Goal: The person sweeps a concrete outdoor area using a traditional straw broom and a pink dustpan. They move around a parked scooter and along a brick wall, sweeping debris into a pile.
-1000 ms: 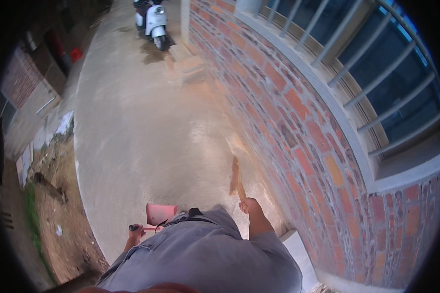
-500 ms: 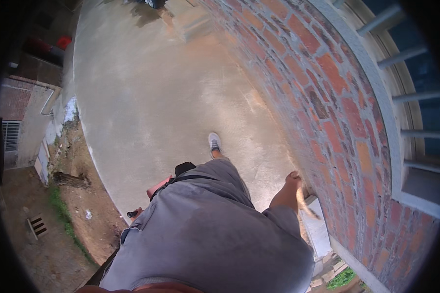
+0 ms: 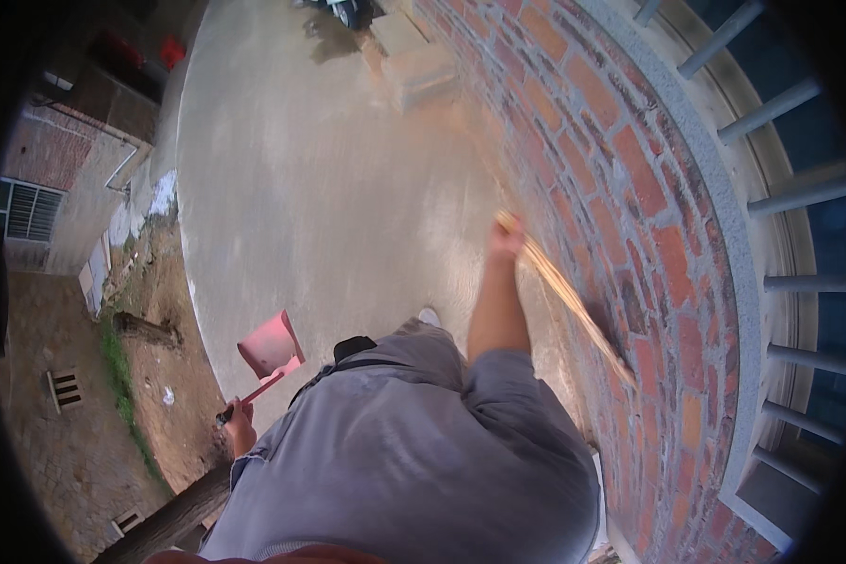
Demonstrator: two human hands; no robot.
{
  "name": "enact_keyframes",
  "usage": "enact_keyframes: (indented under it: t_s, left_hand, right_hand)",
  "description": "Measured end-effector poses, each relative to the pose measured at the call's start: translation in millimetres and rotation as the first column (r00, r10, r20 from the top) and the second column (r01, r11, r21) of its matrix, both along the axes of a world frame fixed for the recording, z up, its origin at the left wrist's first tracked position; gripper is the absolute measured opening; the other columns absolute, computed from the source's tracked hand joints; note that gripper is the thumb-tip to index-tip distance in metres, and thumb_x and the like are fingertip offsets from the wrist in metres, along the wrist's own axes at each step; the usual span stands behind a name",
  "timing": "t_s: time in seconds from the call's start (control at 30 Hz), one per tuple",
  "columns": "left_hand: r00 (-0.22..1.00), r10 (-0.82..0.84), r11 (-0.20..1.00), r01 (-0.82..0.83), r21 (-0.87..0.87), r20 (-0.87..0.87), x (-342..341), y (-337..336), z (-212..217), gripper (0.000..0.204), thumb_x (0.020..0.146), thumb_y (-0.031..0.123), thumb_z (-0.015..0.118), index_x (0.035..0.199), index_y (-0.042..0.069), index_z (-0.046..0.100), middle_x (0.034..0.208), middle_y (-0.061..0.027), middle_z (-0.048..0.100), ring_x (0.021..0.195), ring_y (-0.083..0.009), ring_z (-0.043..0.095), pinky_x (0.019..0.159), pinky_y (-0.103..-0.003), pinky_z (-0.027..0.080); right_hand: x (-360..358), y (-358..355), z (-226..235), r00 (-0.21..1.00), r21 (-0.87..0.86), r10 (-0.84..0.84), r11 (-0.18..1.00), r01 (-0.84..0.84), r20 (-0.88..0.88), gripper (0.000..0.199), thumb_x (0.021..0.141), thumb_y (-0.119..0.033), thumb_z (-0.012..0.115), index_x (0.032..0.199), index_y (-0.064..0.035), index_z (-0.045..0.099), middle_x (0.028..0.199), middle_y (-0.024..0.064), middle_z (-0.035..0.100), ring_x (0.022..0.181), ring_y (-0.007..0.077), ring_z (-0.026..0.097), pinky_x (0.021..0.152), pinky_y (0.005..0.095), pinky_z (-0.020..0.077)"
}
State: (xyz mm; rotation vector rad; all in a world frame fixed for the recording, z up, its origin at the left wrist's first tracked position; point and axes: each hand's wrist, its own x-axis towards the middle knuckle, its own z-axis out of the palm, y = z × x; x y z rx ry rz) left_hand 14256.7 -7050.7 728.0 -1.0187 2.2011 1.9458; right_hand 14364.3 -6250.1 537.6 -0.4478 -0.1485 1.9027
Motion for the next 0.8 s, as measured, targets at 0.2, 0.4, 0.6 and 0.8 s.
enact_keyframes:
  t_s: [0.2,0.4,0.6,0.8]
  left_hand:
    - [0.997,0.047,0.998,-0.046,0.034,-0.053,-32.3,3.2,5.2,0.014,0.082,0.015,0.063,0.088,0.007,0.053,0.078,-0.0066,0.057,0.064,-0.0164,0.057,0.06,-0.03,0.054]
    - [0.994,0.102,0.995,-0.102,0.004,0.027,-86.1,-19.2,-20.1,0.018,0.083,0.018,0.064,0.092,0.006,0.055,0.077,-0.007,0.058,0.06,-0.0171,0.058,0.055,-0.03,0.055]
    - [0.996,0.03,0.998,-0.035,0.059,0.085,-163.1,-89.6,-131.2,0.014,0.08,0.018,0.064,0.078,0.006,0.056,0.062,-0.0053,0.054,0.049,-0.0153,0.053,0.047,-0.03,0.049]
    - [0.852,-0.338,0.781,0.491,-0.386,0.4,-245.3,-114.9,-102.2,0.027,0.077,0.029,0.063,0.072,0.003,0.063,0.065,-0.0077,0.064,0.058,-0.017,0.058,0.058,-0.032,0.047]
  right_hand:
    - [-261.7,-91.0,194.7,0.902,-0.277,0.298,0.88,-0.386,-0.312,0.006,0.085,-0.006,0.051,0.086,-0.0004,0.053,0.084,0.0111,0.058,0.082,0.0271,0.057,0.08,0.0418,0.0487]
    - [-341.8,-152.0,294.6,0.675,-0.346,0.672,0.583,-0.735,-0.303,0.003,0.084,-0.004,0.05,0.087,-0.0032,0.051,0.081,0.0107,0.055,0.077,0.0254,0.055,0.078,0.0452,0.0482]
    - [-339.5,-83.0,212.8,0.398,-0.336,0.88,0.468,-0.817,0.258,0.009,0.07,-0.001,0.055,0.074,-0.0042,0.047,0.06,0.0096,0.048,0.05,0.0236,0.05,0.044,0.0361,0.0442]
    - [-241.6,-130.9,245.7,0.393,-0.174,0.4,0.849,-0.498,0.828,0.008,0.066,-0.001,0.054,0.07,-0.0036,0.048,0.055,0.0093,0.047,0.042,0.0202,0.047,0.037,0.0331,0.0393]
